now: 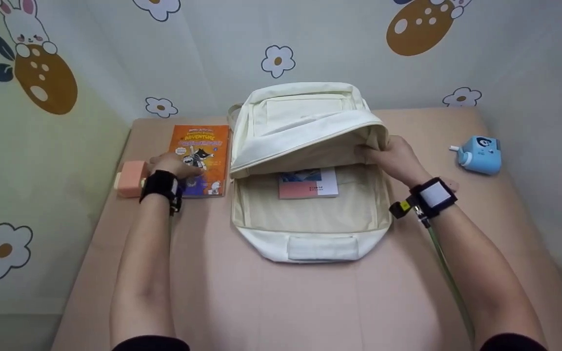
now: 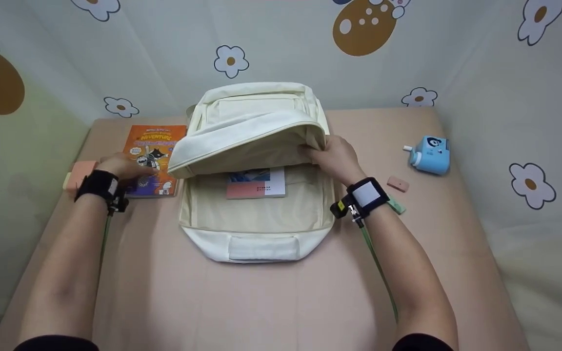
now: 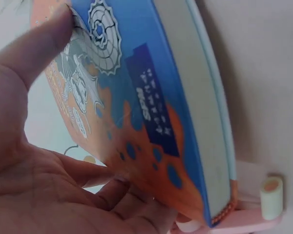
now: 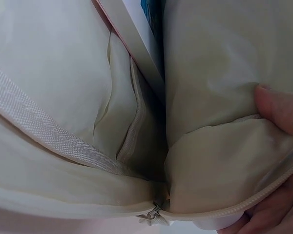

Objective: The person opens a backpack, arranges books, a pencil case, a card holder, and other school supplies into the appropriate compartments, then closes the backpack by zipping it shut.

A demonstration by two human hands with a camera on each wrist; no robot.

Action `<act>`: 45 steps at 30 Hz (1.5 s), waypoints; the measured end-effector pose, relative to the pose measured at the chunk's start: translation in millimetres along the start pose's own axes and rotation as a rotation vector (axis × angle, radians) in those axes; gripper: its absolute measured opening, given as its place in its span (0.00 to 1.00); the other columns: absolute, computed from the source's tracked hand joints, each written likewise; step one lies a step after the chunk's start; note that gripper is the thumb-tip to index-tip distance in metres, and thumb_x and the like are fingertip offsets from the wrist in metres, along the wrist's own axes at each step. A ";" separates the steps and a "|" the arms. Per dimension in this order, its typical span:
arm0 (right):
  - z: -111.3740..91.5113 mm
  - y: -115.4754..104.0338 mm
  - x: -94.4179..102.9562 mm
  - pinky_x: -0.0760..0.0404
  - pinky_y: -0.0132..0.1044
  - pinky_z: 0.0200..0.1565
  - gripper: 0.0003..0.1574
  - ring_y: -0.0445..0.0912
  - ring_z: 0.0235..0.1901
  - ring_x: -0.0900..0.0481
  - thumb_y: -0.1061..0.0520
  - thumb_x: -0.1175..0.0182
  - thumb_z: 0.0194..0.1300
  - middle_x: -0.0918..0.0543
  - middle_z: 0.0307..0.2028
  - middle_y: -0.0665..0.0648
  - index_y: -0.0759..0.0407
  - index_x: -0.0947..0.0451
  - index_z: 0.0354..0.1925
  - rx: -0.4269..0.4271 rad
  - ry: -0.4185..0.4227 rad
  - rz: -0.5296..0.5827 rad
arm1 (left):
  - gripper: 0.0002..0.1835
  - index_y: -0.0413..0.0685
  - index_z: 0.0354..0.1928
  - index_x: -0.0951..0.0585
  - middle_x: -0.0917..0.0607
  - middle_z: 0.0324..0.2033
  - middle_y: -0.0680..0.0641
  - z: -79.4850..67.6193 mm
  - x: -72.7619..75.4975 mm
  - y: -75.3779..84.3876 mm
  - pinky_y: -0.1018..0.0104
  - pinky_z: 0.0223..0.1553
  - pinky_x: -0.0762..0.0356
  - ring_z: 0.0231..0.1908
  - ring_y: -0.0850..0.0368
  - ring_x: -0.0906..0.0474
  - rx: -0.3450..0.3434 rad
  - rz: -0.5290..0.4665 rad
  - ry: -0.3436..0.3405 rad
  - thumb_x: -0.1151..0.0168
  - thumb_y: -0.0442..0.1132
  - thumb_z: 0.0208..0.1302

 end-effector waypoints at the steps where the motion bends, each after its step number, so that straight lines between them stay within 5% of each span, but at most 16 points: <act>1: 0.2 0.2 0.0 0.26 0.37 0.35 0.26 0.53 0.36 0.20 0.39 0.30 0.64 0.17 0.31 0.56 0.62 0.21 0.33 -0.001 -0.002 -0.001 | 0.49 0.24 0.66 0.32 0.36 0.61 0.24 0.8 1.0 -1.1 0.42 0.67 0.40 0.61 0.34 0.39 0.007 -0.024 -0.012 0.29 0.61 0.60; 8: -0.4 1.0 0.7 0.25 0.37 0.37 0.28 0.54 0.38 0.19 0.38 0.31 0.64 0.15 0.34 0.57 0.63 0.19 0.35 -0.007 -0.007 -0.008 | 0.40 0.28 0.64 0.28 0.36 0.62 0.25 6.2 10.0 -8.4 0.44 0.65 0.35 0.58 0.37 0.36 -0.002 -0.130 -0.041 0.30 0.54 0.62; 12: -1.0 0.1 1.0 0.24 0.39 0.40 0.29 0.53 0.41 0.18 0.37 0.31 0.64 0.13 0.38 0.59 0.62 0.16 0.43 -0.003 -0.016 -0.017 | 0.28 0.28 0.57 0.26 0.26 0.50 0.33 4.8 17.1 -16.2 0.56 0.49 0.23 0.45 0.45 0.27 -0.032 -0.236 -0.045 0.35 0.46 0.66; 16: -1.7 -1.3 1.2 0.22 0.41 0.47 0.32 0.49 0.43 0.18 0.38 0.30 0.64 0.13 0.45 0.60 0.61 0.16 0.52 0.002 -0.018 -0.024 | 0.21 0.34 0.59 0.30 0.22 0.34 0.46 1.7 22.9 -24.2 0.68 0.30 0.24 0.30 0.57 0.25 0.009 -0.466 -0.109 0.41 0.42 0.73; 20: -0.4 -0.7 1.1 0.22 0.41 0.47 0.32 0.49 0.43 0.17 0.38 0.31 0.65 0.13 0.46 0.61 0.61 0.16 0.52 0.001 -0.020 -0.028 | 0.27 0.39 0.70 0.38 0.22 0.35 0.49 -0.8 25.4 -29.3 0.71 0.31 0.21 0.29 0.61 0.22 0.063 -0.688 -0.213 0.46 0.43 0.78; 24: 1.0 0.2 0.6 0.21 0.39 0.45 0.30 0.49 0.42 0.16 0.37 0.31 0.65 0.12 0.44 0.60 0.61 0.15 0.49 0.000 -0.020 -0.028 | 0.36 0.46 0.80 0.51 0.22 0.50 0.45 -3.2 24.4 -31.9 0.64 0.44 0.15 0.37 0.58 0.16 0.081 -0.846 -0.282 0.49 0.47 0.80; 32: 0.8 0.5 0.3 0.21 0.36 0.42 0.29 0.49 0.41 0.16 0.38 0.31 0.65 0.12 0.42 0.60 0.63 0.15 0.46 0.003 -0.019 -0.015 | 0.37 0.43 0.80 0.48 0.24 0.59 0.43 -15.2 28.8 -43.8 0.63 0.46 0.17 0.49 0.54 0.18 -0.069 -0.877 -0.140 0.48 0.51 0.79; 39: 2.3 -1.5 0.3 0.24 0.36 0.36 0.29 0.49 0.36 0.18 0.37 0.30 0.64 0.13 0.37 0.58 0.62 0.16 0.39 0.000 -0.006 -0.018 | 0.38 0.43 0.80 0.46 0.20 0.56 0.44 -41.6 52.6 -49.1 0.62 0.49 0.16 0.50 0.55 0.15 -0.210 -1.165 -0.164 0.44 0.48 0.77; 45: 2.8 -1.4 0.9 0.25 0.36 0.31 0.31 0.48 0.30 0.22 0.36 0.29 0.62 0.20 0.27 0.55 0.61 0.26 0.28 -0.014 0.012 -0.018 | 0.34 0.37 0.74 0.37 0.16 0.53 0.40 -73.3 67.1 -29.7 0.59 0.48 0.16 0.49 0.50 0.14 -0.458 -1.394 -0.212 0.36 0.40 0.73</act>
Point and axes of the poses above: each hand's wrist, its own z-axis towards the middle knuckle, its own x-axis out of the back of the hand, y = z × x, the point moved 1 cm from there along z, towards the middle knuckle
